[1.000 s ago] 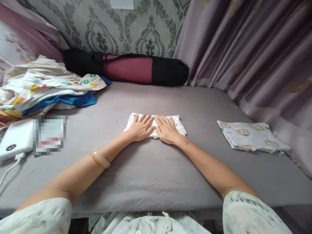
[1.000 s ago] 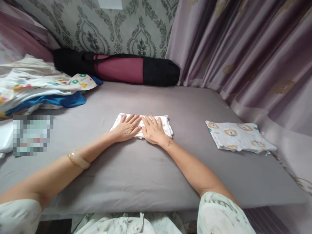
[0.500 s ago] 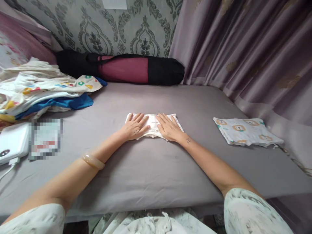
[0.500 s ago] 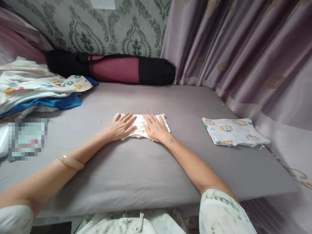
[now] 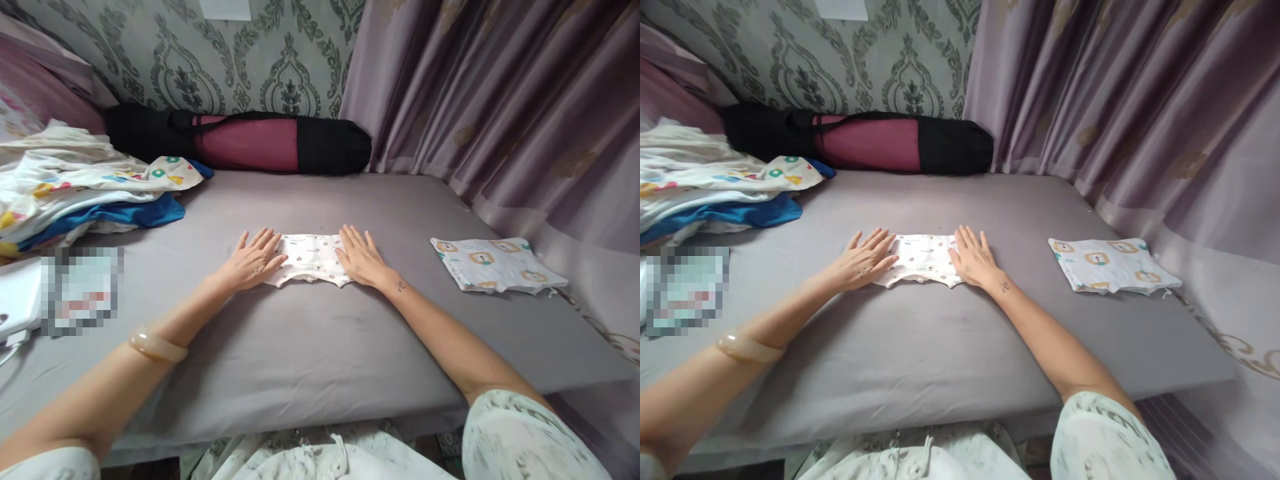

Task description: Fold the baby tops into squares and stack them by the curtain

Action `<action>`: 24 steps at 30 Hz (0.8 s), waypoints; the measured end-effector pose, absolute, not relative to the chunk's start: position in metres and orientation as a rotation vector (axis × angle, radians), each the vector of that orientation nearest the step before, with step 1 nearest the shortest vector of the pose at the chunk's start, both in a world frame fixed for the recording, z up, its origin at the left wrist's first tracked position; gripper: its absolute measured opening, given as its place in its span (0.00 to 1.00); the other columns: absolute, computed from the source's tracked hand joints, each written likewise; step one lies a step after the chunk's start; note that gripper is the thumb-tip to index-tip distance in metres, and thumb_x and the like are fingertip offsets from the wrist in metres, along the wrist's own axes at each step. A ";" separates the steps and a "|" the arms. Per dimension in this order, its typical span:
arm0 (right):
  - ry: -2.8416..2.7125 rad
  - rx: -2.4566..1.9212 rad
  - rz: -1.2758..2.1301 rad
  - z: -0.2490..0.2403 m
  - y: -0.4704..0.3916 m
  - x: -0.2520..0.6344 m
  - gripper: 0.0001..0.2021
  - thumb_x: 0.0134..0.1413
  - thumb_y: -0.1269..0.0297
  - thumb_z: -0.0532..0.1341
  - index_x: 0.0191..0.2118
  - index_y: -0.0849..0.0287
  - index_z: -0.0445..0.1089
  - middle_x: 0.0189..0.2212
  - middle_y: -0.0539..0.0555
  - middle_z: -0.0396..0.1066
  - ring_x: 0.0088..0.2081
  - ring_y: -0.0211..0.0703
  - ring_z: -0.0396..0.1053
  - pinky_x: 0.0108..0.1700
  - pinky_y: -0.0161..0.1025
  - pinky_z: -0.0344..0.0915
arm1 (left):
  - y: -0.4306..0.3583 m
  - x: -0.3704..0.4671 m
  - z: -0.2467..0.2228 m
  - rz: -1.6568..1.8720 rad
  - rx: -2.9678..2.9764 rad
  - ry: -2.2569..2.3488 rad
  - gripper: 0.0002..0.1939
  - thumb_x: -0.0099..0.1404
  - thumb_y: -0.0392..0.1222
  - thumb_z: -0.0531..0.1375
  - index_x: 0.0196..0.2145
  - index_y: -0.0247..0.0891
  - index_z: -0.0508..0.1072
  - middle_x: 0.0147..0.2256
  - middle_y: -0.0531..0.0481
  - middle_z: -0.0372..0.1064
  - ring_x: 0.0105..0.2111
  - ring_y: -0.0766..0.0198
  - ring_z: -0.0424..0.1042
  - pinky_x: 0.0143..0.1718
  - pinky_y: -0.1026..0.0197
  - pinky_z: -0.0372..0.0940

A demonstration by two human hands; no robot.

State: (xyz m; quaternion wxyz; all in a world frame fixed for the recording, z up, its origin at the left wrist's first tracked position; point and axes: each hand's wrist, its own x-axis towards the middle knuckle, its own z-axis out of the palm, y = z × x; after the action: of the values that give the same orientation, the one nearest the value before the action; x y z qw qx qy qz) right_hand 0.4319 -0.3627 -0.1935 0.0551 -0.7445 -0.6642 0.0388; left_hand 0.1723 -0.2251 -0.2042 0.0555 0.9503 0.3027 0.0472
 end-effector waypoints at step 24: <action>-1.930 -2.286 0.185 -0.182 -0.364 0.416 0.32 0.68 0.53 0.37 0.71 0.66 0.43 0.72 0.61 0.34 0.71 0.51 0.30 0.69 0.54 0.33 | -0.249 0.198 -0.190 0.181 2.885 0.968 0.36 0.72 0.60 0.35 0.68 0.35 0.50 0.69 0.40 0.43 0.70 0.51 0.37 0.67 0.41 0.35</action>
State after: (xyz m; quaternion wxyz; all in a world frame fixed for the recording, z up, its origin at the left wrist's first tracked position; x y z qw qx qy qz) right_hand 0.4155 -0.3641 -0.1821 0.0719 -0.7608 -0.6421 0.0615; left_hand 0.1975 -0.2487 -0.1895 0.0465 0.9453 0.3173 0.0593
